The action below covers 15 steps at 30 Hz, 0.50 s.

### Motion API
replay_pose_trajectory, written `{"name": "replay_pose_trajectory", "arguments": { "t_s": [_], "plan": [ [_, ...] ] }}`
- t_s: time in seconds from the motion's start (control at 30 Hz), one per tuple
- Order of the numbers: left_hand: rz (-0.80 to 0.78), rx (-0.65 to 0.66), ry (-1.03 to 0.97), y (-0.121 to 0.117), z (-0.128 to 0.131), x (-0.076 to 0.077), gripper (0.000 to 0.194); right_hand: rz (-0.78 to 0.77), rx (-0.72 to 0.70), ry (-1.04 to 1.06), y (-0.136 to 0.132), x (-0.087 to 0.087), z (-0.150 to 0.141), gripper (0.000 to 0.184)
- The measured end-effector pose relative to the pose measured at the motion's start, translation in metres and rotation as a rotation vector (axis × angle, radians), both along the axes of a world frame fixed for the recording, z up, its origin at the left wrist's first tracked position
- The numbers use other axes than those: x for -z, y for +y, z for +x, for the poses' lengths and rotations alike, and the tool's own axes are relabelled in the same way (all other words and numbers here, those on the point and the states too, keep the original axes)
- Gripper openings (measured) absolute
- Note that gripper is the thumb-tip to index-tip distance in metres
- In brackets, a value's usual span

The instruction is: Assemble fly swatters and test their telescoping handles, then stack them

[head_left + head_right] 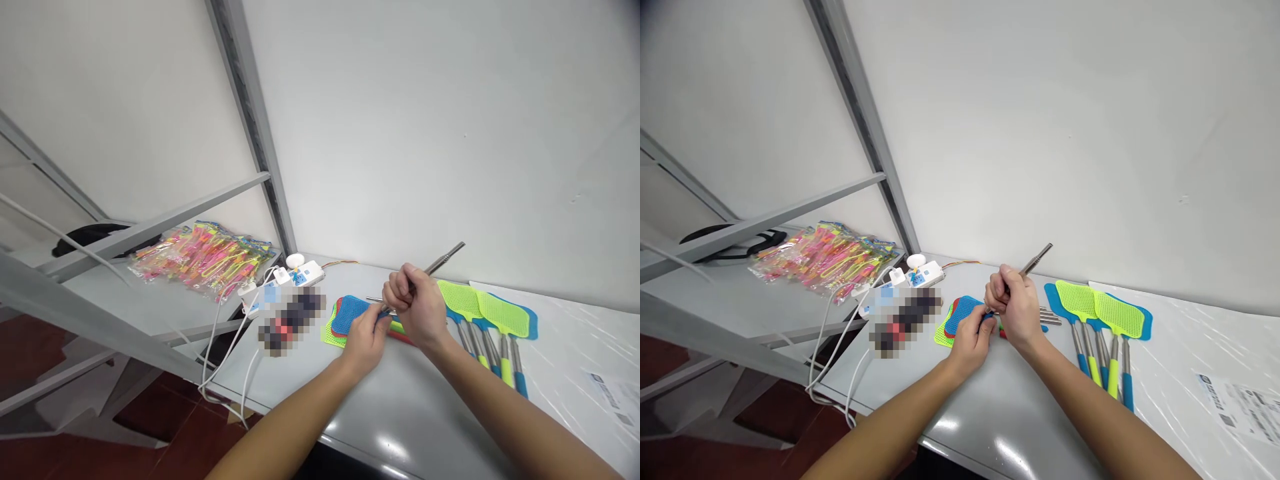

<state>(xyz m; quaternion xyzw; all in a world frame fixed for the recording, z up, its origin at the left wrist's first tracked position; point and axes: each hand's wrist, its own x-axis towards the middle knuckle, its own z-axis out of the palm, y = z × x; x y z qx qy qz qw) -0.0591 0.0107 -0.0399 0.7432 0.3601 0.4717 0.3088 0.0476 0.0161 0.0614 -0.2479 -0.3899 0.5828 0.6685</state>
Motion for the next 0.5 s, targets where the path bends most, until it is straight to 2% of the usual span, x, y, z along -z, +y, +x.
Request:
{"name": "replay_pose_trajectory", "arguments": {
  "t_s": [0.33, 0.43, 0.5],
  "plan": [
    [0.027, -0.041, 0.014, 0.001, 0.001, 0.001, 0.022, -0.047, -0.012, -0.054, 0.005, 0.004, 0.007, 0.041],
    [0.033, -0.059, 0.015, 0.001, 0.0, 0.0, 0.021, 0.001, -0.079, -0.262, 0.004, 0.013, 0.01, 0.039],
    [0.037, -0.068, 0.008, 0.0, 0.0, -0.001, 0.022, 0.042, -0.141, -0.486, 0.002, 0.016, 0.015, 0.027]
  ]
}}
